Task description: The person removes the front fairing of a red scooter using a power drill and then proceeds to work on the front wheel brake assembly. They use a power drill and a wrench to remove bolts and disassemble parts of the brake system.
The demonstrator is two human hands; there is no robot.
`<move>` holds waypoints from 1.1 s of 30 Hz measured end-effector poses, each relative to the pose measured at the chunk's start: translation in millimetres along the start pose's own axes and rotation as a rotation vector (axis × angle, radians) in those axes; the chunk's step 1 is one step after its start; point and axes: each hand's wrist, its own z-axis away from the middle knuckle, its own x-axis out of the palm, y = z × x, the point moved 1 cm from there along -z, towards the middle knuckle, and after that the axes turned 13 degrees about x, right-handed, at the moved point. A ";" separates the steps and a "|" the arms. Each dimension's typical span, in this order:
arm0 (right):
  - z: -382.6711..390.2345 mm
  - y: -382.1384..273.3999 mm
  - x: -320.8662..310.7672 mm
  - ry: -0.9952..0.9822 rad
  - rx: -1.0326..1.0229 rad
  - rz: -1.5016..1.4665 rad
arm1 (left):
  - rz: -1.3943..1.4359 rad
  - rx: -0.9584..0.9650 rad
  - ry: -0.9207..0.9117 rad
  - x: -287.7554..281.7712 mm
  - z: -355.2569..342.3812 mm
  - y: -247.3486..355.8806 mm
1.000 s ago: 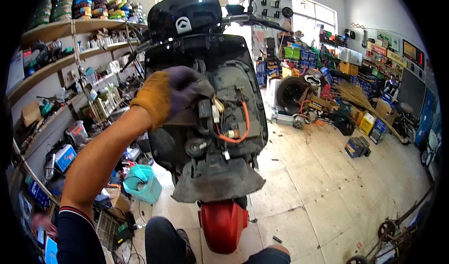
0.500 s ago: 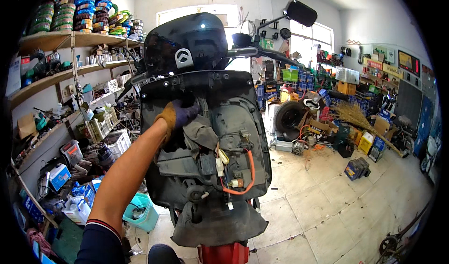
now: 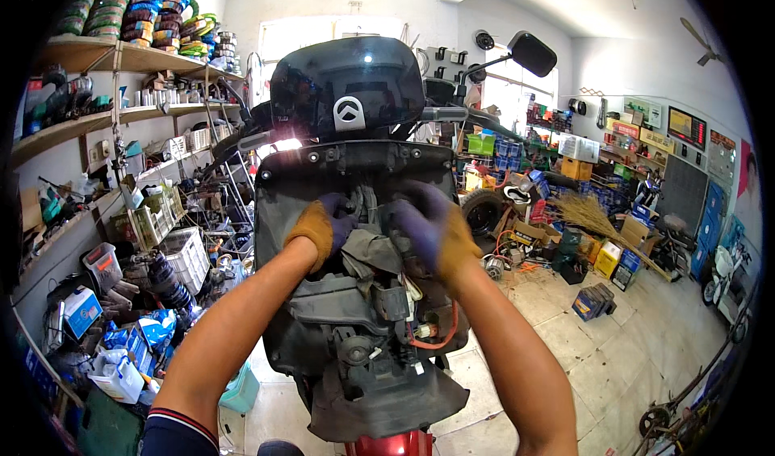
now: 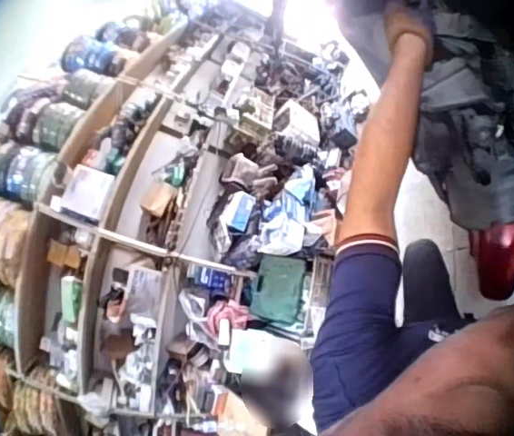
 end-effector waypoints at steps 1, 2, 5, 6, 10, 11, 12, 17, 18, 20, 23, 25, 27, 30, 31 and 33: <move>-19.3 4.2 15.9 -0.001 0.133 0.023 | -0.024 0.025 -0.004 0.2 -1.3 3.8; -38.5 5.8 31.4 -0.003 0.262 0.048 | -0.050 0.052 -0.008 -1.6 -2.5 9.5; -82.1 22.2 36.8 -0.048 0.061 0.493 | -0.075 0.086 0.036 -0.7 -3.3 28.2; -85.4 23.4 43.2 -0.063 0.025 0.556 | -0.113 0.104 0.037 -2.7 -1.9 26.2; -92.7 39.5 42.9 -0.032 0.137 0.225 | -0.196 0.109 0.021 -9.7 -2.4 30.3; -90.1 38.0 47.7 -0.015 0.182 0.088 | -0.208 0.090 0.005 -10.2 -2.1 28.7; -87.2 35.9 52.1 0.042 0.174 0.138 | -0.200 0.080 -0.002 -11.5 -1.0 26.9; -94.7 32.2 56.8 0.179 0.349 0.484 | -0.109 0.020 -0.036 -16.9 0.0 34.2; -102.2 38.8 50.6 0.122 0.222 0.619 | -0.118 0.033 -0.019 -15.7 -0.7 34.0; -106.1 43.0 42.7 0.005 0.059 0.821 | -0.148 0.053 0.012 -15.3 -0.5 32.2; -96.5 35.6 47.3 -0.164 0.141 0.928 | -0.165 0.000 -0.039 -18.3 3.7 26.3; -141.9 91.5 -1.4 -0.133 0.069 0.876 | -0.072 0.099 0.020 -0.5 -11.2 45.8; -138.2 90.1 16.4 -0.139 0.009 0.880 | -0.073 0.080 0.040 -1.7 -9.4 30.0; -114.1 61.4 30.9 -0.103 -0.105 1.129 | -0.121 0.037 0.051 -8.7 -12.0 13.5; -112.5 58.9 30.8 -0.101 -0.184 1.234 | -0.160 0.061 0.062 -8.3 -15.3 10.5; -104.7 53.0 27.5 -0.100 -0.288 1.342 | -0.183 0.089 0.069 -5.6 -15.7 12.5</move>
